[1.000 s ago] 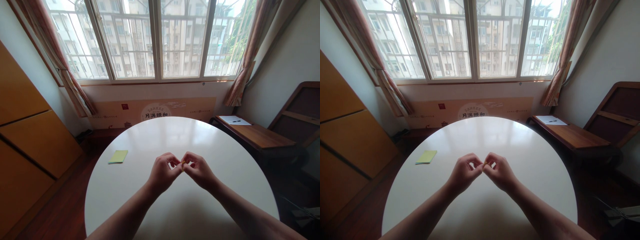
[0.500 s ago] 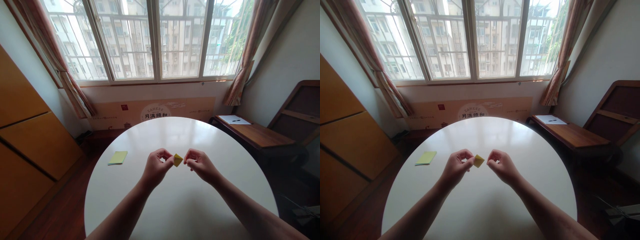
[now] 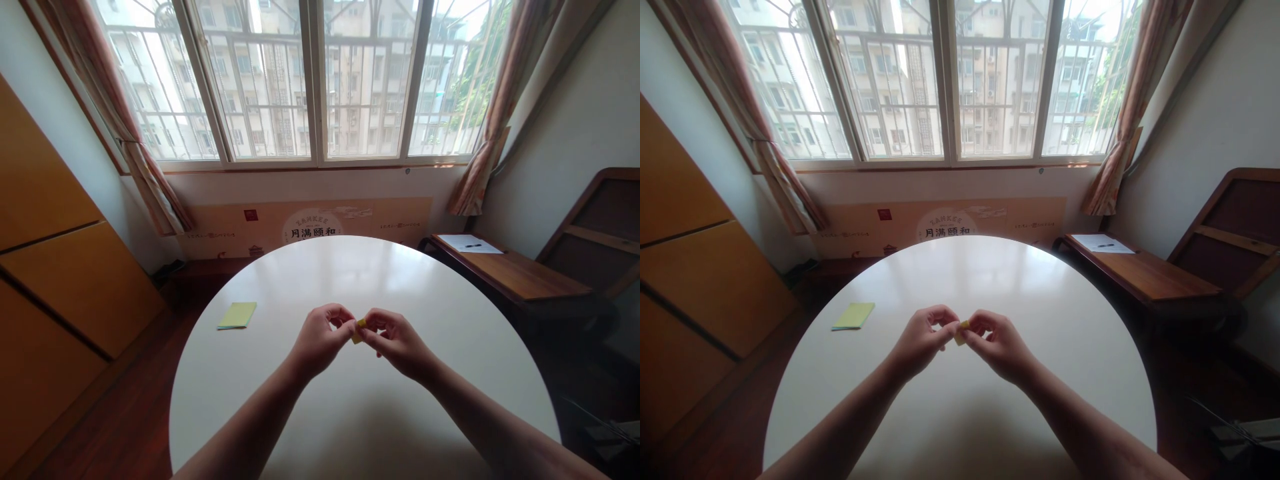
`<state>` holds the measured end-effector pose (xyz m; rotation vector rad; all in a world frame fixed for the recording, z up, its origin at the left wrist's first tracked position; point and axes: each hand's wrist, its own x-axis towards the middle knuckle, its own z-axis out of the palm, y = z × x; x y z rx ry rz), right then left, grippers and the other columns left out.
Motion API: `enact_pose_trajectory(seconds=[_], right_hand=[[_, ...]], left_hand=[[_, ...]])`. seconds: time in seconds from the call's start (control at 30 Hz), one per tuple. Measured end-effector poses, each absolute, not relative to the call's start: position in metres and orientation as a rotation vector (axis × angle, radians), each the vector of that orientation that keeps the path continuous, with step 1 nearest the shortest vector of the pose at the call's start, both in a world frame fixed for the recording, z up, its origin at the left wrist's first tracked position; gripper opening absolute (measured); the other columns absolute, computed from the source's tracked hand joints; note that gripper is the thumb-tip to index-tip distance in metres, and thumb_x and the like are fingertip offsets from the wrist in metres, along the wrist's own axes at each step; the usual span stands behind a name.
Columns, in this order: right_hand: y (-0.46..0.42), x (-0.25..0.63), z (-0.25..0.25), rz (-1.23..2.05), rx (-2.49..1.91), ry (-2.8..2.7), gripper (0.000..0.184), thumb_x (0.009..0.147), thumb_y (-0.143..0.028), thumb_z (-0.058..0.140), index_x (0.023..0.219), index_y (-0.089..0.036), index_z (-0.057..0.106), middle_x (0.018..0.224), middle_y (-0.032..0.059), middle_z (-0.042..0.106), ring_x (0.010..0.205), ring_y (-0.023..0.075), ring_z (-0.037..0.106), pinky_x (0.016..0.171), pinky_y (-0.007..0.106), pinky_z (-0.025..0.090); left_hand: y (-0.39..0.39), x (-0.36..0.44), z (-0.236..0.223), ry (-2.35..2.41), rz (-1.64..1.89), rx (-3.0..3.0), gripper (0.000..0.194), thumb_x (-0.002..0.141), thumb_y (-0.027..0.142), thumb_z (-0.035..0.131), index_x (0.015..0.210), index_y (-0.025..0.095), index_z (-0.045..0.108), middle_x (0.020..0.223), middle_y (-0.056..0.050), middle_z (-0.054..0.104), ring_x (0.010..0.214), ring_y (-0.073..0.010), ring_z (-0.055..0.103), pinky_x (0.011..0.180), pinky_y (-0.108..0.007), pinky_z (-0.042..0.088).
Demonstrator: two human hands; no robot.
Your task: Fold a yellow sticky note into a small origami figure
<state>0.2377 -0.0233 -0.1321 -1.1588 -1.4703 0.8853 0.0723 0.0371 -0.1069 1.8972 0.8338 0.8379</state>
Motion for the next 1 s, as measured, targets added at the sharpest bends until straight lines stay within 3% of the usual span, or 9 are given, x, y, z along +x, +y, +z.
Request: enact_pose_trajectory(seconds=[0.3,0.5,0.73,1.0], right_hand=[[-0.0218,0.2424,-0.1365,0.994,-1.133,-1.365,0.024,0.083,-0.035,0.067,0.071,-0.017,0.057,0.067,0.0004,0.056,0.058,0.0132,0.049,0.045,0.023,0.041],[-0.0222,0.2406,-0.1349,0.991,-1.13,-1.385,0.031,0.084,-0.043,0.068,0.072,-0.016,0.06,0.067,0.0006,0.056,0.058,0.0125,0.048,0.044,0.022,0.038],[-0.0238,0.2401,-0.1305,0.915,-1.142,-1.399,0.031,0.085,-0.045,0.067,0.077,-0.016,0.067,0.067,0.0008,0.057,0.054,0.0107,0.045,0.044,0.022,0.035],[-0.0214,0.2427,-0.1347,1.033,-1.026,-1.003,0.026,0.079,-0.042,0.074,0.076,-0.019,0.064,0.058,-0.0044,0.049,0.047,0.0085,0.038,0.04,0.021,0.028]], left_hand=[[0.0418,0.07,-0.1094,0.826,0.918,1.783,0.024,0.083,0.035,0.058,0.08,0.012,0.066,0.07,-0.003,0.062,0.054,-0.0114,0.052,0.046,-0.023,0.046],[0.0382,0.0696,-0.1076,0.817,0.911,2.024,0.015,0.081,0.028,0.064,0.081,0.015,0.072,0.077,-0.005,0.067,0.07,-0.0153,0.059,0.052,-0.021,0.045],[0.0397,0.0721,-0.1091,0.774,0.824,1.854,0.02,0.082,0.032,0.062,0.08,0.013,0.07,0.072,-0.005,0.064,0.064,-0.0141,0.056,0.047,-0.021,0.047],[0.0399,0.0725,-0.1082,0.688,0.891,1.578,0.037,0.081,0.041,0.068,0.104,0.013,0.063,0.081,-0.006,0.064,0.071,-0.0157,0.058,0.043,-0.019,0.047]])
